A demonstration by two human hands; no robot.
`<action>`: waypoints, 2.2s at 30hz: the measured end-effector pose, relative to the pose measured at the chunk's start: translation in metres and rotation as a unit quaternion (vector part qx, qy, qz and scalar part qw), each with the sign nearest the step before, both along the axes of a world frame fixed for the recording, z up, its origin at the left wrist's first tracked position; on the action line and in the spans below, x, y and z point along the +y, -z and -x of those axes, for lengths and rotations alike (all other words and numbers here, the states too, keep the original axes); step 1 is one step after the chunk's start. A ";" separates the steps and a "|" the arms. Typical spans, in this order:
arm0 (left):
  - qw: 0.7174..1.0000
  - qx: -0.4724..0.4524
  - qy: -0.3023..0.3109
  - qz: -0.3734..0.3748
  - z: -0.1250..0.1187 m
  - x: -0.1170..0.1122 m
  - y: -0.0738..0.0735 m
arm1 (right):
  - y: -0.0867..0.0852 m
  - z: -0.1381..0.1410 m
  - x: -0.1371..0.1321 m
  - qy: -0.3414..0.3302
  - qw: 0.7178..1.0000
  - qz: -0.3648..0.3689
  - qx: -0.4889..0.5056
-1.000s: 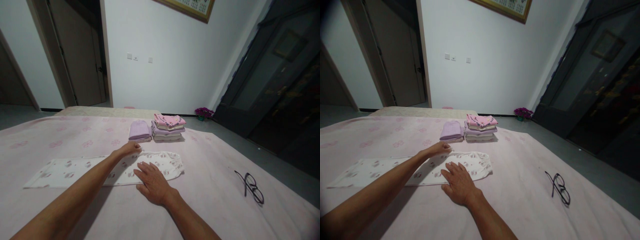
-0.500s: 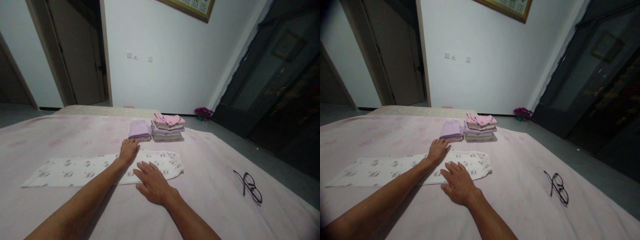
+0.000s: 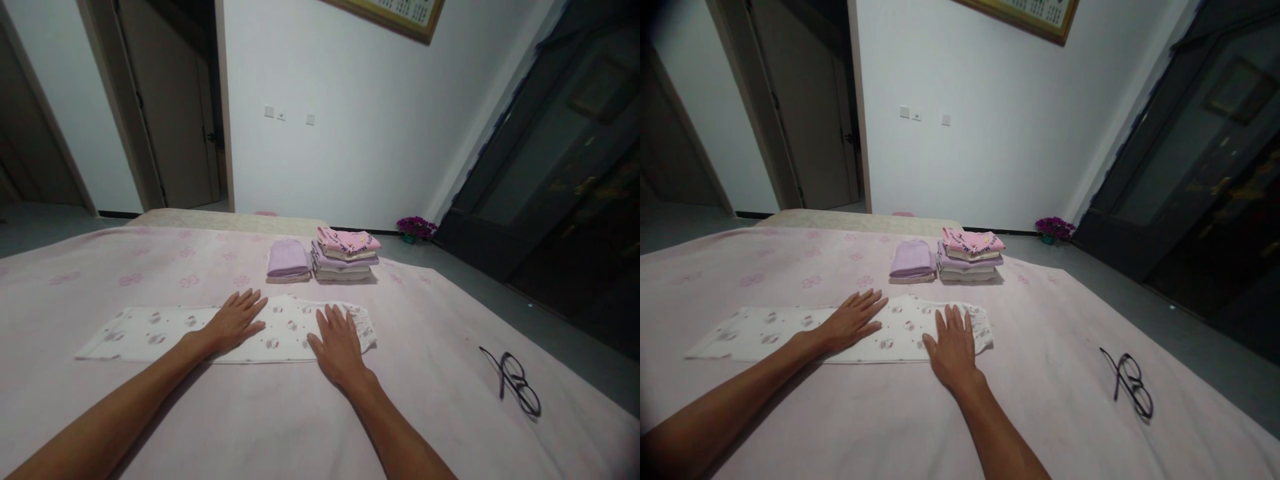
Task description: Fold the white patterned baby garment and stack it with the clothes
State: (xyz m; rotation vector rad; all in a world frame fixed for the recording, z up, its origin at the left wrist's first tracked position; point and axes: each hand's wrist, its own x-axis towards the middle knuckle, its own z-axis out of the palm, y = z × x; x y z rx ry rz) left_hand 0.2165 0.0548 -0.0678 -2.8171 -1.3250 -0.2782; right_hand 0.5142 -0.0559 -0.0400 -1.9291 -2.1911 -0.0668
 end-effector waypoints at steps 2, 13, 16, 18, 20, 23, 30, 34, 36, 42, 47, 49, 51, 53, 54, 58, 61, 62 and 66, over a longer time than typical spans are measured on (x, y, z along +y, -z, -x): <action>1.000 0.007 -0.025 0.005 0.018 0.000 0.000 | 0.001 -0.010 0.003 0.024 1.000 0.013 -0.014; 0.971 0.039 -0.233 0.020 0.144 0.010 0.004 | 0.003 -0.016 0.006 0.040 0.998 0.029 -0.042; 0.960 0.040 -0.278 0.013 0.175 0.008 0.006 | 0.004 -0.017 0.006 0.042 0.998 0.029 -0.040; 0.949 0.041 -0.311 0.014 0.189 0.003 0.005 | 0.004 -0.018 0.006 0.043 0.998 0.028 -0.039; 0.941 0.043 -0.336 0.014 0.198 -0.002 0.002 | 0.004 -0.018 0.006 0.043 0.998 0.027 -0.038; 0.930 0.052 -0.364 0.001 0.203 -0.012 -0.004 | 0.004 -0.018 0.006 0.042 0.998 0.024 -0.035; 0.874 0.072 -0.481 -0.003 0.202 -0.038 -0.020 | 0.001 -0.017 0.003 0.037 0.999 0.013 -0.034; 0.845 0.070 -0.531 0.021 0.207 -0.043 -0.026 | 0.000 -0.017 0.002 0.037 0.999 -0.001 -0.038; 0.838 0.066 -0.539 0.047 0.211 -0.042 -0.027 | 0.001 -0.017 0.002 0.034 0.999 -0.007 -0.039; 0.835 0.018 -0.542 0.098 0.216 -0.043 -0.032 | 0.008 -0.020 0.002 0.014 0.998 -0.062 -0.019; 0.857 -0.149 -0.486 0.092 0.199 -0.049 -0.049 | 0.009 -0.021 -0.001 -0.072 0.981 -0.178 0.036; 0.866 -0.216 -0.446 0.061 0.178 -0.051 -0.061 | 0.007 -0.016 -0.004 -0.104 0.970 -0.207 0.073; 0.868 -0.284 -0.406 0.043 0.147 -0.053 -0.073 | 0.005 -0.008 -0.007 -0.127 0.961 -0.214 0.123; 0.872 -0.339 -0.349 0.058 0.106 -0.056 -0.079 | 0.002 0.003 -0.010 -0.148 0.952 -0.201 0.180; 0.871 -0.362 -0.326 0.069 0.084 -0.059 -0.079 | 0.002 0.008 -0.012 -0.158 0.948 -0.188 0.203; 0.882 -0.379 -0.176 0.221 0.009 -0.073 -0.064 | 0.001 0.019 -0.017 -0.194 0.944 -0.140 0.227; 0.890 -0.344 -0.126 0.271 -0.013 -0.081 -0.053 | 0.002 0.019 -0.019 -0.210 0.946 -0.126 0.212; 0.897 -0.334 -0.125 0.260 -0.014 -0.083 -0.051 | 0.003 0.018 -0.020 -0.213 0.946 -0.127 0.211; 0.934 -0.268 -0.140 0.189 -0.007 -0.090 -0.053 | 0.002 0.019 -0.021 -0.230 0.940 -0.137 0.210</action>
